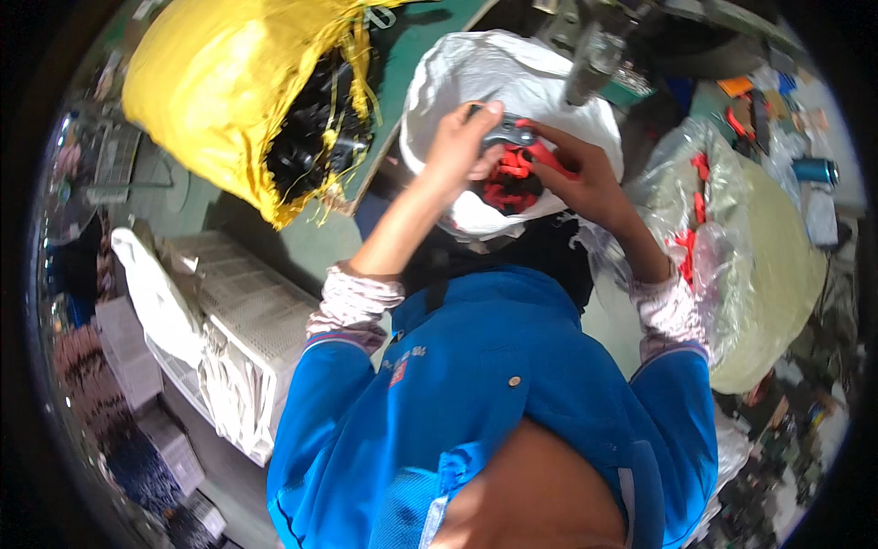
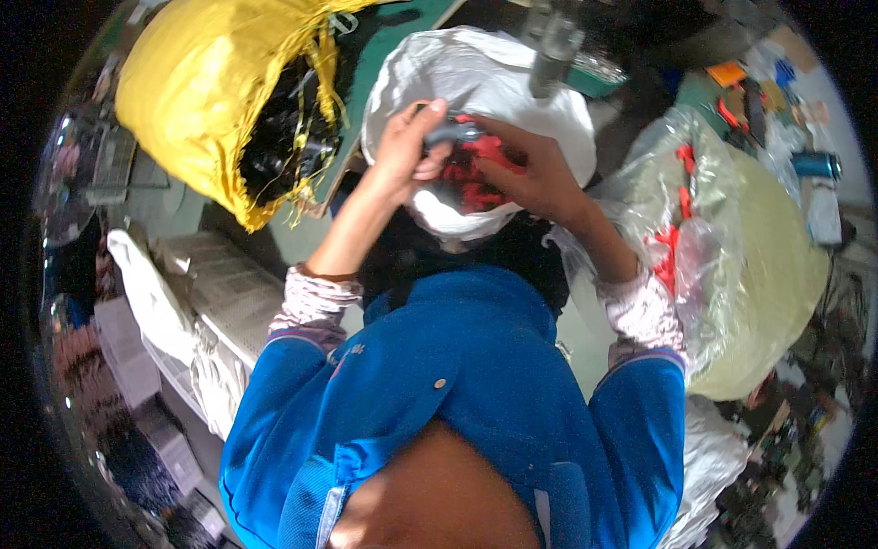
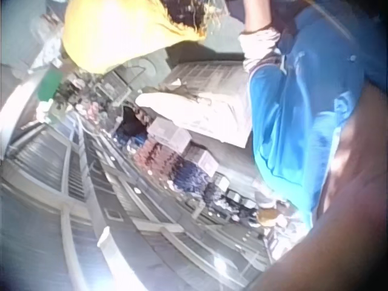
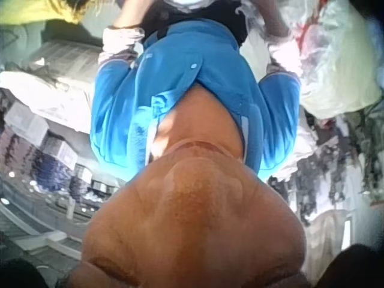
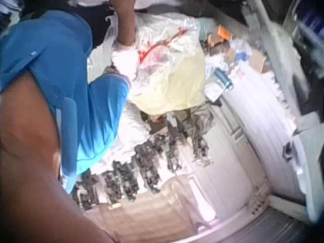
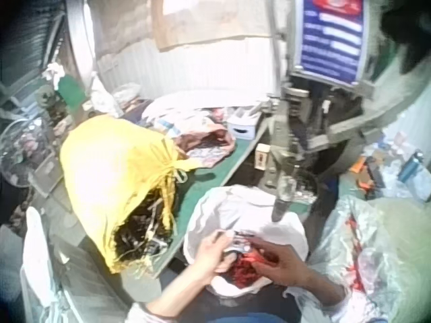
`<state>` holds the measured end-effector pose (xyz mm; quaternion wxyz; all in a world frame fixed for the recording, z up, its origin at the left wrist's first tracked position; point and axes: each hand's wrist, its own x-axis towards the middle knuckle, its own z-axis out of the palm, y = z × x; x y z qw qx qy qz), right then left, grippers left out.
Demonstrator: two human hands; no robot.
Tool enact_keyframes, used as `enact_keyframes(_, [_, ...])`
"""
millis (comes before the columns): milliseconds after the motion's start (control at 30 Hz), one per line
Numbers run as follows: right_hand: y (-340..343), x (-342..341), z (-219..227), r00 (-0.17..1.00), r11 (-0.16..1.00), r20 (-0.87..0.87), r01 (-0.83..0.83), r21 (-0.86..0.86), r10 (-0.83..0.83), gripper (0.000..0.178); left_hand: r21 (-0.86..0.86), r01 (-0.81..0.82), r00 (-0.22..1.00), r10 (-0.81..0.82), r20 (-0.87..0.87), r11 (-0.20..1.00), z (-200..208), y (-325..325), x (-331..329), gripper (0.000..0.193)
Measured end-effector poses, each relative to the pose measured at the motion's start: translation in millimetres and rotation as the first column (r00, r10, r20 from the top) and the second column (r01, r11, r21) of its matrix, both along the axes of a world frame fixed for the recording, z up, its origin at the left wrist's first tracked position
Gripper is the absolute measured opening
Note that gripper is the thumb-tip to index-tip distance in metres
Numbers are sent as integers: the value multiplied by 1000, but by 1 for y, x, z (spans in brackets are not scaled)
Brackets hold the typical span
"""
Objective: The person repeatedly picks small black and red plastic parts from bags, joins them by hand, and places the assembled units into a white sack. The person also briefly touches their face area and adjusts the yellow bag during the process.
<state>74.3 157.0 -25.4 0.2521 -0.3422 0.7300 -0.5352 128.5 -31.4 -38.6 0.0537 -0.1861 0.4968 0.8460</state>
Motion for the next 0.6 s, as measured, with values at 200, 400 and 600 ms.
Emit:
enact_keyframes(200, [-21, 28, -18, 947, 947, -63, 311, -79, -316, 50, -108, -204, 966, 182, -184, 973, -26, 13, 4, 27])
enact_keyframes(400, [-7, 16, -5, 887, 936, -361, 340, 89, -288, 54, -898, -376, 922, 188, -339, 228, -15, -74, 37, 29])
enact_keyframes(600, [6, 10, -38, 835, 969, -505, 248, -8, -218, 35, -933, -357, 891, 281, -356, -47, -26, -136, 61, 30])
